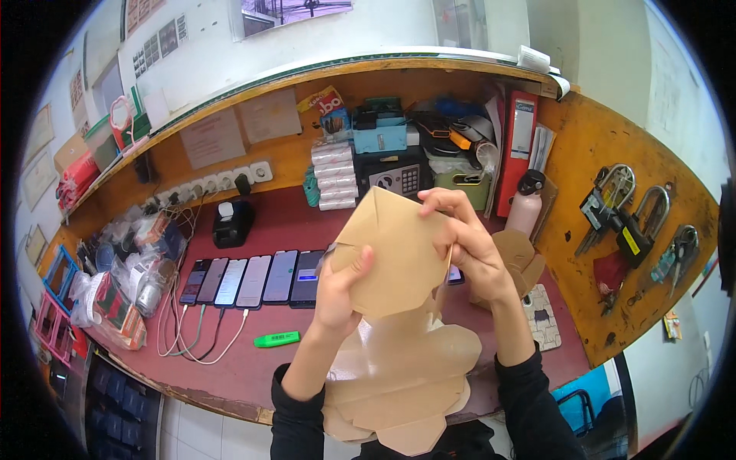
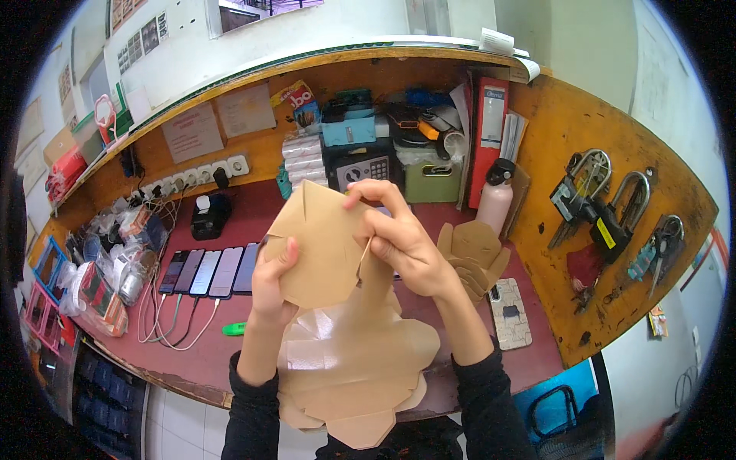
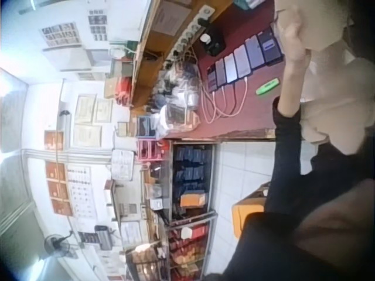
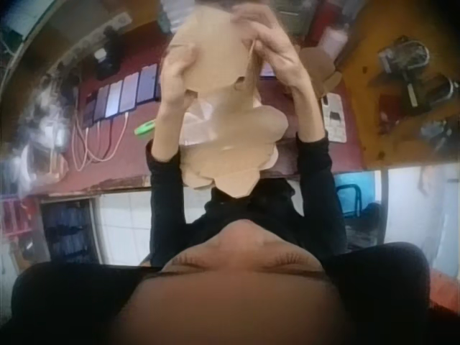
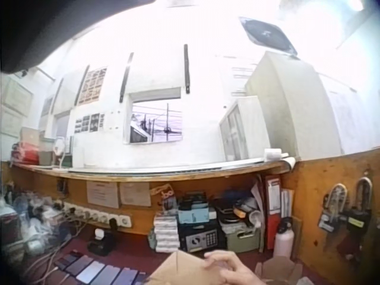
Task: The person folds and assembles multiple cardboard food boxes by hand on a workspace, stacking each completed box onto a pile.
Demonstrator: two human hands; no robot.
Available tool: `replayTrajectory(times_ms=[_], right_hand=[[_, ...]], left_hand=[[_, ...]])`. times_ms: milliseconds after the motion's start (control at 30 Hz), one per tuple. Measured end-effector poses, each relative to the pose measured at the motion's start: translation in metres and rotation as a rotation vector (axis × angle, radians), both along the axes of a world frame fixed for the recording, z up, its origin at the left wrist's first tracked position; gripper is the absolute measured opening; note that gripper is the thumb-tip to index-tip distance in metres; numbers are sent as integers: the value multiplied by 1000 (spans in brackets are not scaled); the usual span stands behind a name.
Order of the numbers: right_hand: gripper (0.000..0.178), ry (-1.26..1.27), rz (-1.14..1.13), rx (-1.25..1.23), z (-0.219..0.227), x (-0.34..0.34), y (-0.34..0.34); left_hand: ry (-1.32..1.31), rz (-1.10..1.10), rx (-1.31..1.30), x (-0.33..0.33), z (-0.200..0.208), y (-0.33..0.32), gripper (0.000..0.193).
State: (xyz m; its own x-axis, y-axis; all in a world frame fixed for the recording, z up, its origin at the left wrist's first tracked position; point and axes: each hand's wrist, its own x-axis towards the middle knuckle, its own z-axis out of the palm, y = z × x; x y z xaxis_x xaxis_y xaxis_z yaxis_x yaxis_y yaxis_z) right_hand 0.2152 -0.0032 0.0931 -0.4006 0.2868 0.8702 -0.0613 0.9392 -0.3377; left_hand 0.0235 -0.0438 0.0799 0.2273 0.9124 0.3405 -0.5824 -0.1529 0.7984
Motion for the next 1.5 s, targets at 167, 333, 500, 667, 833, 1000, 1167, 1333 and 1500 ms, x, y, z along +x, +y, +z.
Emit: replayTrajectory(times_ms=[167,333,500,667,833,1000,1167,1333,1500], right_hand=[[29,68,-3,-262,1,-15,-9],[20,105,-89,-170,3,-16,-13],[24,225,104,-280,-1,-18,-7],[17,161,162,-337,4,-15,-8],[23,384,556,-577,-14,-34,4],[71,101,4,-203,-9,-31,2],[84,57,76,-212,5,3,-1],[57,121,33,-312,11,-5,-20],[29,157,242,-616,16,10,-33]], left_hand=[[51,128,35,8,1,-4,47],[24,139,-20,11,5,-12,47],[84,97,-29,3,4,-7,50],[22,-54,-48,-3,5,-9,48],[-17,-50,-37,3,-6,-15,46],[278,152,179,3,-16,-11,30],[1090,367,825,-5,-15,-12,33],[1481,301,1003,14,-13,-11,70],[1158,192,1090,20,2,-5,72]])
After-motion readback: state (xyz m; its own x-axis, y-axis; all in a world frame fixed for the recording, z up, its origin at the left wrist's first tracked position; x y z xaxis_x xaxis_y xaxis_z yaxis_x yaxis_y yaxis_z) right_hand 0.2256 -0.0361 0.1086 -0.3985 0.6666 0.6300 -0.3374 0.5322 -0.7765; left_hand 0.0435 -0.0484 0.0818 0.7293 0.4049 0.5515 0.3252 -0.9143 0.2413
